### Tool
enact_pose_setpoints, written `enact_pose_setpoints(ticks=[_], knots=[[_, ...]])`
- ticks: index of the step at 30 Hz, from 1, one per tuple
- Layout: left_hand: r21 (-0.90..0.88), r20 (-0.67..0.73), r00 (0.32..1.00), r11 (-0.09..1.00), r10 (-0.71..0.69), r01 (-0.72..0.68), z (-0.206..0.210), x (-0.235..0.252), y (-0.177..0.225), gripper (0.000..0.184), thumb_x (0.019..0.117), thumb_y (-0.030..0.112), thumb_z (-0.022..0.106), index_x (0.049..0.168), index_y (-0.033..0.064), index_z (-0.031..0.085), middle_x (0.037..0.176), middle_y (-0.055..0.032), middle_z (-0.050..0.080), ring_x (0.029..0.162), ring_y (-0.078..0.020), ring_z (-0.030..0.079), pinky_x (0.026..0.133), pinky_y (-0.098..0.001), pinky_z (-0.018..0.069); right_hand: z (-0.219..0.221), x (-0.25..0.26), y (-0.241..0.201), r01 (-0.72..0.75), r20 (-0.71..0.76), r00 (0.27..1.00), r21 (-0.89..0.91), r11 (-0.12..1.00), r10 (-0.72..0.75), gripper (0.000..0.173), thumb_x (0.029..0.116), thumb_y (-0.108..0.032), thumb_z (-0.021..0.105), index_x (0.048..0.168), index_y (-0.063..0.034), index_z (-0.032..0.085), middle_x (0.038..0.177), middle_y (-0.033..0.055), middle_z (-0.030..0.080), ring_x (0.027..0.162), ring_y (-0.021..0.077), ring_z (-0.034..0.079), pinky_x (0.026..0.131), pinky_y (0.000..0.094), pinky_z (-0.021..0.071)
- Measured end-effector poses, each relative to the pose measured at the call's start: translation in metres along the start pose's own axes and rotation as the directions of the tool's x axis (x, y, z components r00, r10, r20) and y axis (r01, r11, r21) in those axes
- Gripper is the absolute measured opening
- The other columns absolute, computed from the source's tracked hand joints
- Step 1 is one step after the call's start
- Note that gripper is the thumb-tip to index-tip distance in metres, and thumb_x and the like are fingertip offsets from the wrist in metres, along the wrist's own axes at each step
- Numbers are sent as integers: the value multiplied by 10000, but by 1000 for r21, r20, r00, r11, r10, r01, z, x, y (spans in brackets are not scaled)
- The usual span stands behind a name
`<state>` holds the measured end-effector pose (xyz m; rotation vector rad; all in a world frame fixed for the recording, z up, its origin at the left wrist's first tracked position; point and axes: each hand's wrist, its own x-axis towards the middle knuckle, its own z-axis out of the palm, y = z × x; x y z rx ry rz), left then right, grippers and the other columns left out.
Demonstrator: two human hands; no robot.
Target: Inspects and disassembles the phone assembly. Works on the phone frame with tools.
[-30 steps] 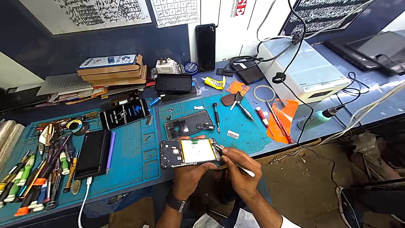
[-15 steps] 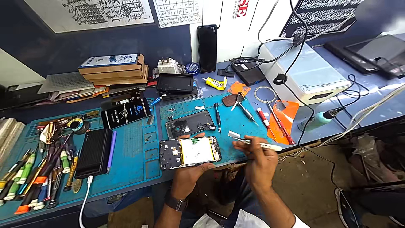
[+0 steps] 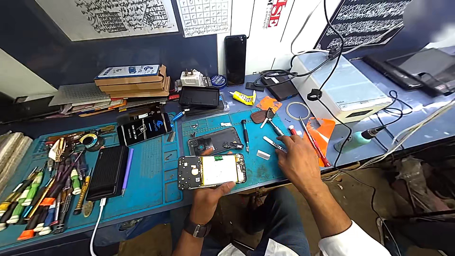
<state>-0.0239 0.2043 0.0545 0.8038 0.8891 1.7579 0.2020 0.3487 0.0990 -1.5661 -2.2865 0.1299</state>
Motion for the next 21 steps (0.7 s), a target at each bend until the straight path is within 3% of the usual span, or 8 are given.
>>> enact_pose_setpoints(ticks=[2,4,7,10,13,15,18,21], knots=[[-81,1,999,996,-32,32,0,1,2,930,788,1,819,1581,234,393,1397,-178,609,1232,-338,639,1005,-483,569,-3,-5,-7,70,-52,997,234,970,-59,230,954,-176,694,1167,-97,731,1046,95,699,978,275,673,825,501,556],[-166,37,999,985,-37,42,-2,2,3,879,828,0,772,1587,209,382,1429,-216,575,1267,-372,610,1023,-513,548,-6,-12,-21,58,39,994,577,815,-99,177,966,-204,694,1133,-161,738,972,-36,748,869,111,721,775,353,632],[-243,38,999,969,-37,45,-3,3,3,831,857,-14,728,1585,201,391,1435,-230,565,1259,-379,614,1003,-527,554,-5,-23,-41,-105,210,971,806,582,-116,156,958,-139,714,1111,-148,745,920,-18,764,774,141,738,707,339,657],[-262,4,999,964,-37,37,-2,2,3,821,851,-16,736,1573,202,414,1416,-226,580,1231,-369,634,984,-524,565,4,-25,-34,6,32,999,570,822,-30,164,952,-181,697,1109,-169,745,922,-50,747,770,96,715,675,328,626],[-314,-17,999,949,-46,38,-2,1,2,744,862,18,731,1539,171,463,1391,-229,595,1206,-356,651,973,-512,571,-3,-11,-7,10,-26,1000,165,986,-6,190,945,-174,707,1115,-96,743,988,105,713,870,300,702,721,550,575],[-354,-33,997,934,-72,55,-1,2,4,629,912,78,674,1511,151,496,1363,-232,616,1186,-344,665,972,-493,572,-8,-3,4,-23,63,998,27,999,21,157,937,-182,718,1071,-106,751,983,127,697,908,348,684,741,593,548],[-381,-29,993,920,-110,91,-1,3,6,561,976,118,546,1530,116,460,1395,-271,578,1241,-380,627,1014,-511,543,-9,1,8,13,86,996,-19,1000,-11,137,914,-148,716,1041,-121,759,974,119,685,905,340,675,728,576,547],[-354,-25,994,931,-103,88,0,4,5,550,993,115,510,1540,118,448,1391,-265,583,1240,-373,628,1012,-503,545,-11,-4,0,63,16,998,221,973,-68,148,931,-167,714,1069,-140,762,942,35,695,826,214,673,704,464,562]])
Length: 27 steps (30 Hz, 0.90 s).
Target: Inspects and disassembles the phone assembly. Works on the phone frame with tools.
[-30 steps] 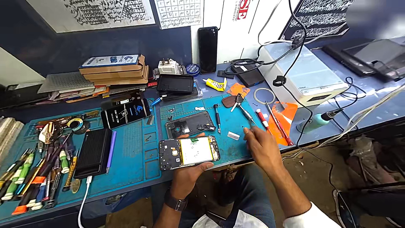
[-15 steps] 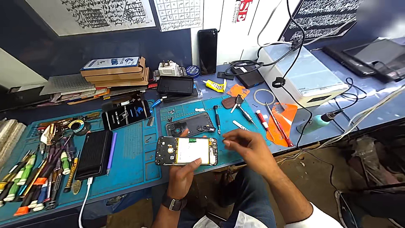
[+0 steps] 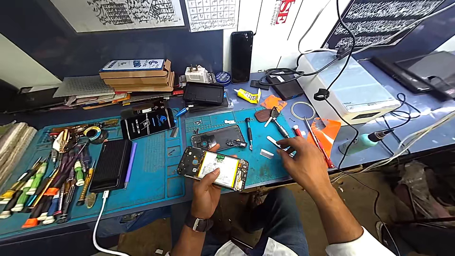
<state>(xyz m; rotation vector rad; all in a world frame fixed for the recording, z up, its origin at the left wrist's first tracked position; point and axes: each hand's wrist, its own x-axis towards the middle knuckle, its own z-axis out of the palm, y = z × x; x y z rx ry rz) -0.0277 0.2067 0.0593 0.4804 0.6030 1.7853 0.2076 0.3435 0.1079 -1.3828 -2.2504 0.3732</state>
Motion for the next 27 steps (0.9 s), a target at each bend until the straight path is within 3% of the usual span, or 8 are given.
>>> enact_pose_setpoints(ticks=[2,3,5,9,13,19,27], knots=[[7,8,1000,1000,6,-6,0,-1,0,562,999,96,500,1555,117,424,1401,-267,576,1249,-374,622,1016,-500,544,1,-8,-15,-14,61,998,361,932,-8,144,939,-195,708,1074,-183,754,896,-57,738,759,99,699,656,320,610],[7,7,1000,1000,11,-11,0,-1,0,568,998,82,502,1558,115,416,1404,-272,572,1251,-377,622,1014,-502,547,3,-14,-25,-58,127,992,509,859,-8,148,938,-186,716,1080,-171,756,889,-40,751,748,118,715,650,324,628],[22,0,1000,1000,14,-14,2,-1,0,590,1001,60,505,1574,145,398,1413,-254,572,1248,-364,625,1012,-498,549,8,-27,-44,-108,174,985,594,797,3,156,926,-174,726,1081,-165,744,880,-39,747,719,129,708,620,323,625],[198,-30,995,976,95,-88,7,-2,-5,608,988,70,571,1562,205,424,1380,-177,618,1197,-310,659,977,-486,573,19,-39,-69,-110,126,990,462,880,57,232,888,-234,739,1116,-193,719,939,-98,743,731,57,708,627,279,627],[377,66,984,909,163,-176,4,-3,-12,631,986,150,637,1568,183,395,1437,-169,584,1284,-350,598,1040,-518,532,29,-38,-78,-119,100,991,305,945,92,276,869,-239,692,1140,-195,731,920,-103,737,722,39,698,632,293,620],[470,72,965,845,254,-257,3,-5,-16,566,963,131,672,1496,156,481,1400,-133,617,1249,-312,624,1026,-482,548,42,-35,-84,-121,56,992,193,974,112,245,876,-253,660,1091,-196,760,866,-103,733,698,46,685,621,314,598],[575,150,946,753,288,-320,8,-7,-18,534,966,128,656,1472,156,487,1407,-112,617,1256,-293,623,1036,-446,547,41,-29,-86,-104,56,994,105,989,99,194,876,-260,667,1021,-188,774,825,-91,737,694,72,690,622,359,585]])
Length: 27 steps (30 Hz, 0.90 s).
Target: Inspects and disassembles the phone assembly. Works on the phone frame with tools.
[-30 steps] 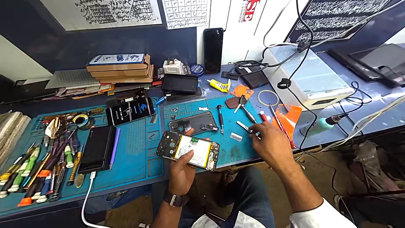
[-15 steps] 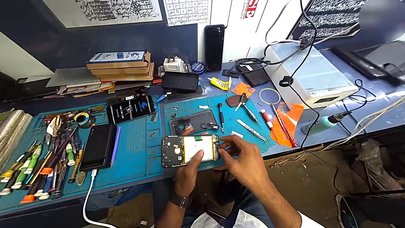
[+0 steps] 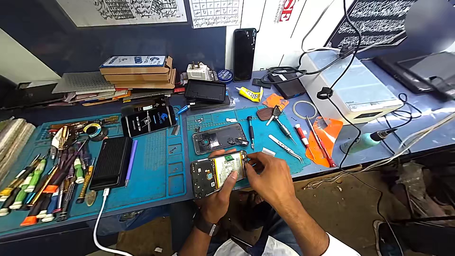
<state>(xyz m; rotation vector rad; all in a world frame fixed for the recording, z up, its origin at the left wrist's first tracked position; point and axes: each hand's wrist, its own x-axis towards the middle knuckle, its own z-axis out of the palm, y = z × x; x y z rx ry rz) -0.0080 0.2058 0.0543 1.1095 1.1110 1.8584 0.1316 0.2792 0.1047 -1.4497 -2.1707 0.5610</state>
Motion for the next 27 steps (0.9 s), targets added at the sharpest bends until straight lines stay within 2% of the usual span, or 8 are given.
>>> enact_pose_setpoints(ticks=[6,10,15,27], knots=[[58,38,999,998,35,-37,1,0,2,542,960,127,658,1476,150,494,1422,-102,605,1264,-289,616,1052,-447,543,0,1,-4,-40,20,999,-57,998,41,187,876,-276,672,1011,-202,778,823,-79,743,715,99,704,635,410,580],[43,53,998,998,46,-48,1,-2,1,506,957,144,644,1448,128,524,1435,-121,591,1283,-307,600,1058,-470,536,4,1,-7,-39,11,999,-100,994,40,180,866,-270,674,979,-177,779,799,-39,733,706,142,701,617,438,562],[33,71,996,998,53,-56,0,-3,0,486,980,205,621,1449,123,526,1445,-119,578,1288,-300,593,1066,-470,526,7,1,-7,-24,9,1000,-115,993,25,183,865,-257,675,966,-161,793,791,-17,735,706,161,704,614,440,555],[39,57,997,998,57,-59,1,-3,0,474,990,199,609,1448,114,524,1443,-130,581,1291,-314,591,1069,-480,523,7,2,-6,-5,-18,1000,-118,993,3,164,838,-266,678,897,-172,799,733,-28,721,663,148,693,566,428,535]])
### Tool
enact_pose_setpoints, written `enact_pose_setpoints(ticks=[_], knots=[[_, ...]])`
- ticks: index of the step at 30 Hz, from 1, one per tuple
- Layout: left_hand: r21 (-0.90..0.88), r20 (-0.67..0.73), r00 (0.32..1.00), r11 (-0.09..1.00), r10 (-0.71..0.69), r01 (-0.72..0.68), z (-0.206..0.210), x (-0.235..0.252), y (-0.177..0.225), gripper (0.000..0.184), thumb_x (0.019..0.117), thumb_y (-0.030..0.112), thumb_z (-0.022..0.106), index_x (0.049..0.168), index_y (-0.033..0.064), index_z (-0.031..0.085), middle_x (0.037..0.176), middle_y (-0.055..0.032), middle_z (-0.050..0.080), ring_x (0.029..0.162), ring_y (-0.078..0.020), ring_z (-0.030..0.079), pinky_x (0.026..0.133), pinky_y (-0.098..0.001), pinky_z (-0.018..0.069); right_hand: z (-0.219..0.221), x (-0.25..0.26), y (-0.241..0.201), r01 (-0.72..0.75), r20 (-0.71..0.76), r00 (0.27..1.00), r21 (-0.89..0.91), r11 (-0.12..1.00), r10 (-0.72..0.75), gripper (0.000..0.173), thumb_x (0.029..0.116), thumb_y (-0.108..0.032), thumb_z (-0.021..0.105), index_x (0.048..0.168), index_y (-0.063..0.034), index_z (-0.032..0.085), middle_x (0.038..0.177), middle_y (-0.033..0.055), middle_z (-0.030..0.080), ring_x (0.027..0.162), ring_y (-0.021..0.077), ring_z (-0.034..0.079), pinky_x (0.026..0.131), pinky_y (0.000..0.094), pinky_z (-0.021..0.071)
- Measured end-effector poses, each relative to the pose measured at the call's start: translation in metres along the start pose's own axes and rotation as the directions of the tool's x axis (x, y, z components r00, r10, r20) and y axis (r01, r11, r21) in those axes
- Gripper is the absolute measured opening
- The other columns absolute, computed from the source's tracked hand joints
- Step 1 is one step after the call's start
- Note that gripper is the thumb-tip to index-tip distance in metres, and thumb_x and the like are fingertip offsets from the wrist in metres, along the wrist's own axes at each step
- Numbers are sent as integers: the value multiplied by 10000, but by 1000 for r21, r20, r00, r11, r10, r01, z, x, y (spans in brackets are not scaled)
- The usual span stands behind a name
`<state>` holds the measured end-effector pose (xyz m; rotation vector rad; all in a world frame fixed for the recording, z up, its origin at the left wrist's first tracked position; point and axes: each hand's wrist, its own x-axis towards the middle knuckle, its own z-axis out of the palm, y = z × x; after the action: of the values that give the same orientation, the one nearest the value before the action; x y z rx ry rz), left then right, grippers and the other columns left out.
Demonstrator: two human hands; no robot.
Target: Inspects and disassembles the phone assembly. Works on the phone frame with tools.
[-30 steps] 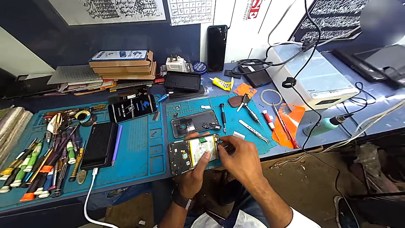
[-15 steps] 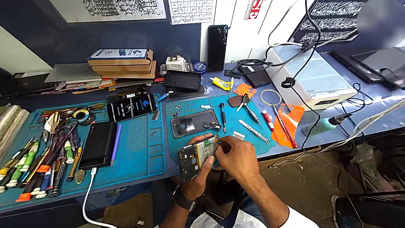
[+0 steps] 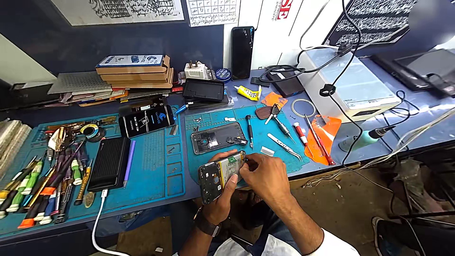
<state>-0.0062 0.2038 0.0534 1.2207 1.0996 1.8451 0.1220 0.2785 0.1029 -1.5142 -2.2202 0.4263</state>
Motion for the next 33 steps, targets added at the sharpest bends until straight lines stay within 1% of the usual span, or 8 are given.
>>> enact_pose_setpoints(ticks=[7,14,19,22,25,27,29,33], knots=[[17,-32,999,1000,13,-12,4,0,0,449,981,195,615,1418,118,548,1421,-130,597,1266,-317,609,1046,-478,542,-2,0,-2,-8,21,1000,-51,999,9,174,857,-274,673,918,-157,785,780,-7,714,689,180,689,582,442,536],[38,-73,997,999,7,-4,7,-2,-2,444,984,164,601,1422,115,547,1398,-121,619,1262,-305,616,1049,-465,543,-3,0,-3,-55,48,997,-77,996,58,174,857,-298,668,934,-168,755,758,-20,689,671,166,668,574,432,518],[65,-75,997,998,28,-23,8,-2,-2,437,984,151,597,1416,109,547,1403,-117,617,1249,-304,626,1042,-466,548,-1,-4,-4,-47,14,999,-70,996,48,169,865,-281,671,945,-159,757,767,-15,687,669,161,666,574,417,528],[58,-72,997,998,29,-25,7,-2,-2,433,988,151,592,1415,100,546,1409,-127,611,1253,-316,622,1045,-476,547,-1,-8,-4,-46,-3,999,-46,998,46,186,870,-263,685,1003,-159,763,807,-16,705,704,162,681,605,417,547],[56,-69,997,998,26,-22,7,-3,-4,444,990,154,594,1427,105,536,1418,-124,605,1273,-319,610,1057,-478,541,-3,-9,-3,-77,-5,997,-9,997,77,238,835,-232,729,1056,-172,666,785,-42,701,686,148,686,583,414,544],[60,-69,997,998,32,-28,8,-3,-4,445,991,158,598,1429,110,534,1419,-125,603,1276,-321,608,1055,-483,542,-4,-7,-4,-93,-16,996,-3,996,93,278,809,-214,755,1045,-175,615,759,-43,681,663,151,678,557,415,534],[58,-77,996,998,32,-28,9,-3,-4,442,987,154,600,1423,116,540,1412,-126,606,1267,-323,612,1050,-484,544,-4,-7,-6,-85,-47,995,-21,996,84,261,800,-207,761,1001,-171,599,720,-35,653,627,165,660,525,409,516],[72,-74,996,997,46,-40,8,-4,-4,440,990,133,595,1425,104,532,1416,-125,607,1268,-319,615,1054,-481,546,-1,-11,-9,-71,-77,995,-62,996,66,200,820,-203,741,941,-163,587,679,-25,609,597,175,632,504,395,497]])
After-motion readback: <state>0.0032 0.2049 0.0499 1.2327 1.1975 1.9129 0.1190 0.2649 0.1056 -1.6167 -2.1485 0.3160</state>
